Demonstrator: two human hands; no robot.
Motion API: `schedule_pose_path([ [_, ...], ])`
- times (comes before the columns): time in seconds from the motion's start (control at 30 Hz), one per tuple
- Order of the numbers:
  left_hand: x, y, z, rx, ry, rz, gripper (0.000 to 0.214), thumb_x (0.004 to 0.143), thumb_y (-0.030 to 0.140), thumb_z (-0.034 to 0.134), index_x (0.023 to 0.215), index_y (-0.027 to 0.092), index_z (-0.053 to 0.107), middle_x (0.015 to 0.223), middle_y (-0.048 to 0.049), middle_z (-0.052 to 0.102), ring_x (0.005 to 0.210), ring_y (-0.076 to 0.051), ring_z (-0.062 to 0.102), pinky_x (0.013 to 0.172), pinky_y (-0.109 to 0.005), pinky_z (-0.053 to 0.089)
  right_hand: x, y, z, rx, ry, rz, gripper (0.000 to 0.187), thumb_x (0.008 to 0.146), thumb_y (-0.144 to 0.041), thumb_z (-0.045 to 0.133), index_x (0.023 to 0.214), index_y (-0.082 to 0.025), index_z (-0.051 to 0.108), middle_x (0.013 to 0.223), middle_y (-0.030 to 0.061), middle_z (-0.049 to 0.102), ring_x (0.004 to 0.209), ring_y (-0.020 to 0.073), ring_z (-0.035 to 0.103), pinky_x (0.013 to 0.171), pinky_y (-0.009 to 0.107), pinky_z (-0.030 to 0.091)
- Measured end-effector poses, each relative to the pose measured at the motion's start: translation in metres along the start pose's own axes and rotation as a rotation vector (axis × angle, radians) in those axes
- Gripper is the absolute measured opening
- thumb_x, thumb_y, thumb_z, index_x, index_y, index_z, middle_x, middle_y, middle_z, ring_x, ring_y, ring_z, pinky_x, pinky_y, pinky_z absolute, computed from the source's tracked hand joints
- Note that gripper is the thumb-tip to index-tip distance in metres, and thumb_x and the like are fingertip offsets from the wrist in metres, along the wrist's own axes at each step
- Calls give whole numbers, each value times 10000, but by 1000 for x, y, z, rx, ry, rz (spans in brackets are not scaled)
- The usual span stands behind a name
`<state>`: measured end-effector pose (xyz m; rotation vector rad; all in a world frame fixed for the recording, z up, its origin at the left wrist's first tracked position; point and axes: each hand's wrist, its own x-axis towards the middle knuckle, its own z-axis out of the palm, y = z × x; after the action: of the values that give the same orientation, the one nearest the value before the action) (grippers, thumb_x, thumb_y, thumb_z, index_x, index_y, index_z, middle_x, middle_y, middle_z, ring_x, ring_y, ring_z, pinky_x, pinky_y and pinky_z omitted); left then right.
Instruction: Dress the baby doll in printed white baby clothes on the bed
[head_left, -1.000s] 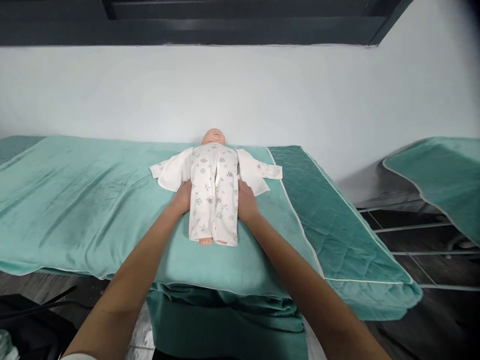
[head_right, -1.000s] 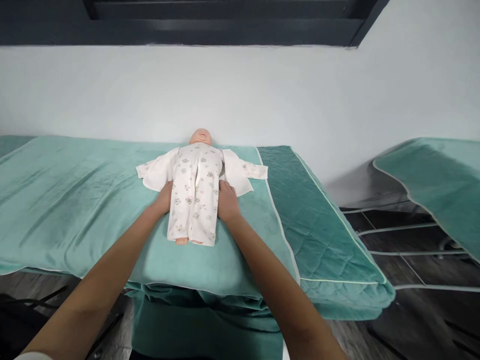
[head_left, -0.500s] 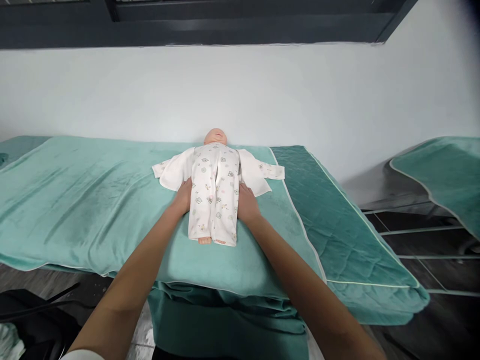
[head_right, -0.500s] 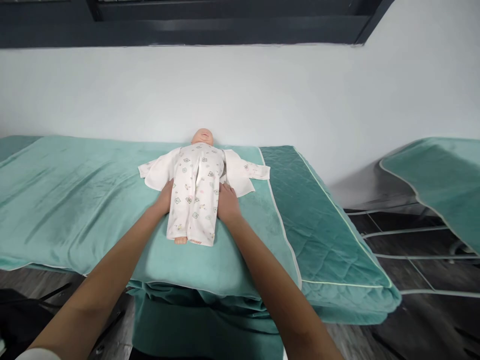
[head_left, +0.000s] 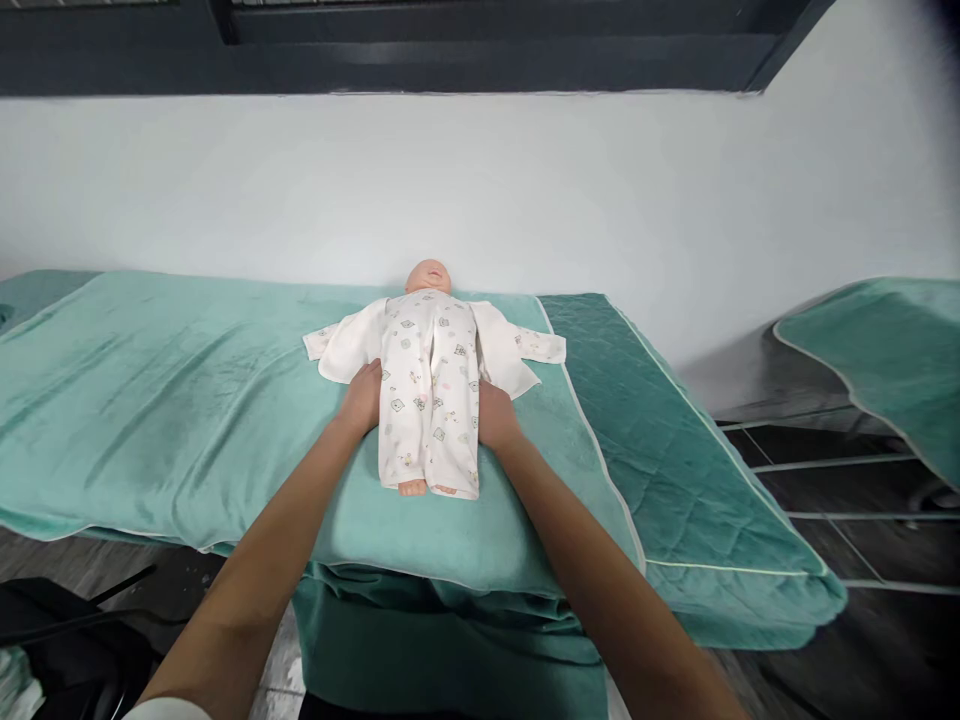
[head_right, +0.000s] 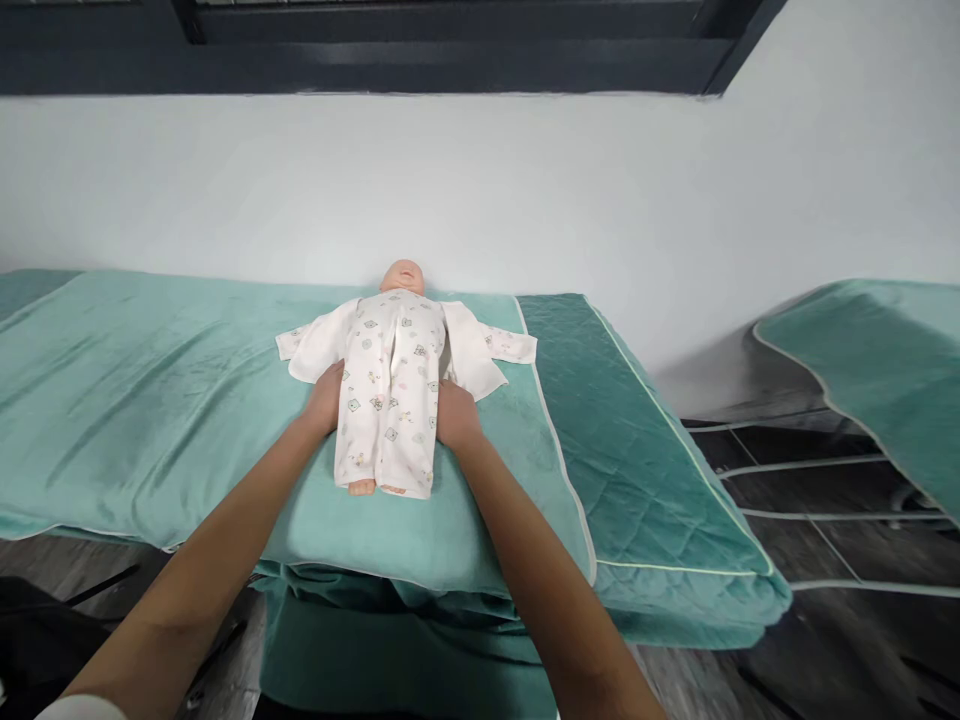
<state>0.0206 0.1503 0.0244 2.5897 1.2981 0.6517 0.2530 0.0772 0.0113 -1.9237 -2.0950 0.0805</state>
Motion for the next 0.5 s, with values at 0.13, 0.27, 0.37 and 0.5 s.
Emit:
schedule_pose_path([
  [0.13, -16, -4, -3, 158, -7, 67, 177, 895, 237, 508, 829, 199, 668, 928, -129, 662, 984, -294, 584, 852, -426, 459, -1, 3, 0, -35, -26, 36, 176, 904, -220, 520, 851, -156, 675, 894, 134, 719, 827, 261, 667, 650, 319, 367],
  [0.27, -37, -7, -8, 171, -36, 144, 176, 878, 247, 527, 764, 201, 653, 878, -118, 650, 900, -270, 575, 805, -417, 445, -8, 3, -3, -46, -15, 70, 180, 903, -213, 508, 835, -155, 665, 851, 136, 720, 793, 256, 664, 616, 317, 311],
  [0.37, -43, -9, -10, 51, -44, 147, 200, 903, 247, 492, 792, 208, 654, 882, -92, 655, 878, -239, 580, 803, -386, 448, -15, 2, -5, -7, 41, 102, 203, 916, -227, 475, 876, -175, 667, 849, 112, 724, 780, 247, 655, 606, 312, 295],
  [0.5, -36, -23, -8, -104, 100, -67, 281, 969, 293, 397, 875, 217, 652, 875, -57, 666, 890, -214, 594, 805, -347, 460, -15, 18, -6, 203, 261, 193, 276, 924, -244, 413, 969, -218, 684, 863, 68, 725, 814, 234, 642, 678, 303, 378],
])
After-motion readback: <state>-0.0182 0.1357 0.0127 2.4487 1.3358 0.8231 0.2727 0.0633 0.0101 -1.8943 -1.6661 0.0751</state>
